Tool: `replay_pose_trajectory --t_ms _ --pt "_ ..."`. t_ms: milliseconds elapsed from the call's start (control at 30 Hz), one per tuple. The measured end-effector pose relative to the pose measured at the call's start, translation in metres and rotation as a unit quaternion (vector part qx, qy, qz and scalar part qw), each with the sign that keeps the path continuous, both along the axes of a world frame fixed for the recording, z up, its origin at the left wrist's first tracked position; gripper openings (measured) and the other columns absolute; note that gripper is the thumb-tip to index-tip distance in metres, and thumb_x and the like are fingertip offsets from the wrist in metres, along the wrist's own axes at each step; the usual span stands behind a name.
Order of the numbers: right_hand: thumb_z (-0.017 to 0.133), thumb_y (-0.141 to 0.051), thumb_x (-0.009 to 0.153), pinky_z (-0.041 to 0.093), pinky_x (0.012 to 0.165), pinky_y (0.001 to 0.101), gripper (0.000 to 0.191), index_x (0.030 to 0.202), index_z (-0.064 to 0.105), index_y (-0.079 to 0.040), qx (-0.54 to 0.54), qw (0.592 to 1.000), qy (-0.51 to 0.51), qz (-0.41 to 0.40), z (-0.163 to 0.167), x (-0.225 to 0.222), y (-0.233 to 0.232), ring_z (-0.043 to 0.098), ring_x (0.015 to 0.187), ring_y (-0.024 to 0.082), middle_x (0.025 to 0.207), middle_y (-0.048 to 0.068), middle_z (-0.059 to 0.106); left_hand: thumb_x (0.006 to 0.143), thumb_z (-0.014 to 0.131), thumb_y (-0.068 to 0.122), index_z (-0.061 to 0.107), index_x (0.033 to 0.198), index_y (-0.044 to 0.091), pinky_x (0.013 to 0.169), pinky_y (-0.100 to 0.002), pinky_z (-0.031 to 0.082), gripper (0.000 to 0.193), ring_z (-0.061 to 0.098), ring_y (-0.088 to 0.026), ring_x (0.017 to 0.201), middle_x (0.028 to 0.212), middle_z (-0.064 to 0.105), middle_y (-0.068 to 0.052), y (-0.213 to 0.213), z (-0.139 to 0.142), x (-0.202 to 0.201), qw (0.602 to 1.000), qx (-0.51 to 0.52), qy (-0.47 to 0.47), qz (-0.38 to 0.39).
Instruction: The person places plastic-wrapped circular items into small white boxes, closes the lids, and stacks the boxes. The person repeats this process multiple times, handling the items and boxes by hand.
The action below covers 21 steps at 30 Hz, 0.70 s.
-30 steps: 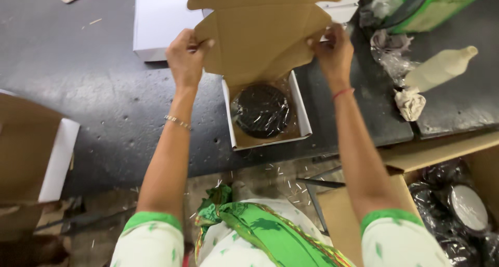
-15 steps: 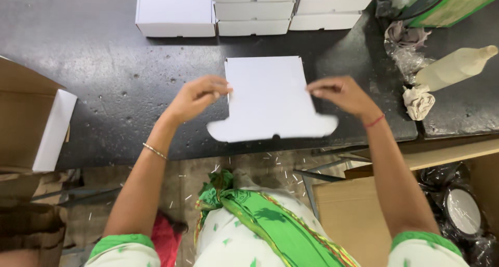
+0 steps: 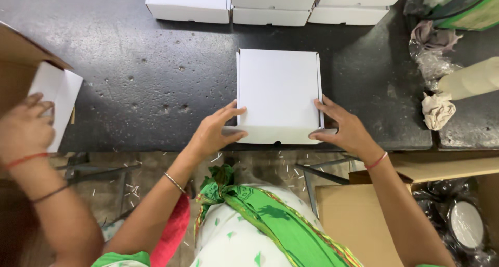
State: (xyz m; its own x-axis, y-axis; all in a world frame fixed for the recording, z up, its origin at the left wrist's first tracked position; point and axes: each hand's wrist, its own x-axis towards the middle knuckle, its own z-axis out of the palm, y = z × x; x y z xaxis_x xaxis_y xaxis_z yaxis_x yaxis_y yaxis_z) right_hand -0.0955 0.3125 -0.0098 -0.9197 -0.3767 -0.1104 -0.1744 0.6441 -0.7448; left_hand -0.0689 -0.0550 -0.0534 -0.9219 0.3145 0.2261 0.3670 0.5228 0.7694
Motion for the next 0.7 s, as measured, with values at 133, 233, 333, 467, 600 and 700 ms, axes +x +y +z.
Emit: replay_pose_trajectory --t_ms 133,233,333,467,600,700 --pt "0.087 -0.028 0.068 0.055 0.1 0.0386 0.089 0.149 0.051 -0.017 -0.026 0.999 -0.017 0.017 0.002 -0.001 0.004 0.058 0.13 0.026 0.162 0.01 0.041 0.073 0.091 0.027 0.068 0.128 0.014 0.105 -0.042 0.052 0.061 0.059 -0.039 0.135 0.146 0.058 -0.024 0.006 -0.002 0.006 0.999 0.028 0.009 0.017" --pt "0.086 -0.028 0.068 0.056 0.1 0.0396 0.087 0.148 0.052 -0.019 -0.018 0.999 -0.043 0.016 0.005 -0.005 0.008 0.06 0.127 0.026 0.162 0.008 0.041 0.076 0.09 0.031 0.07 0.125 0.015 0.103 -0.041 0.054 0.056 0.061 -0.036 0.133 0.149 0.056 -0.022 0.011 0.001 0.012 0.997 0.046 -0.004 0.058" --pt "0.084 -0.029 0.073 0.055 0.1 0.0402 0.081 0.147 0.053 -0.019 -0.001 0.999 -0.026 0.023 0.009 -0.01 0.01 0.057 0.132 0.027 0.162 0.009 0.041 0.087 0.08 0.036 0.064 0.135 0.015 0.108 -0.041 0.05 0.055 0.056 -0.033 0.136 0.154 0.052 -0.018 0.019 0.0 0.019 0.996 0.012 0.012 0.09" --pt "0.083 -0.033 0.075 0.054 0.102 0.0417 0.079 0.147 0.054 -0.019 0.044 0.997 0.003 0.055 0.012 -0.015 0.008 0.052 0.138 0.029 0.163 0.011 0.04 0.101 0.063 0.041 0.047 0.154 0.005 0.12 -0.048 0.037 0.066 0.043 -0.033 0.149 0.162 0.042 -0.016 0.04 -0.008 0.033 0.972 -0.152 0.138 0.111" --pt "0.085 -0.036 0.071 0.048 0.104 0.0437 0.089 0.151 0.049 -0.019 0.05 0.996 -0.025 0.074 0.014 -0.017 0.007 0.047 0.14 0.033 0.162 0.016 0.036 0.102 0.059 0.042 0.045 0.155 0.011 0.122 -0.049 0.033 0.063 0.041 -0.027 0.149 0.162 0.043 -0.01 0.048 -0.017 0.04 0.957 -0.206 0.148 0.137" --pt "0.084 -0.038 0.071 0.049 0.105 0.0432 0.09 0.152 0.049 -0.021 0.061 0.995 -0.027 0.069 0.014 -0.016 0.008 0.051 0.137 0.031 0.162 0.016 0.038 0.097 0.068 0.037 0.049 0.152 0.012 0.12 -0.048 0.035 0.063 0.041 -0.029 0.148 0.162 0.04 -0.012 0.036 -0.02 0.034 0.982 -0.127 0.1 0.1"
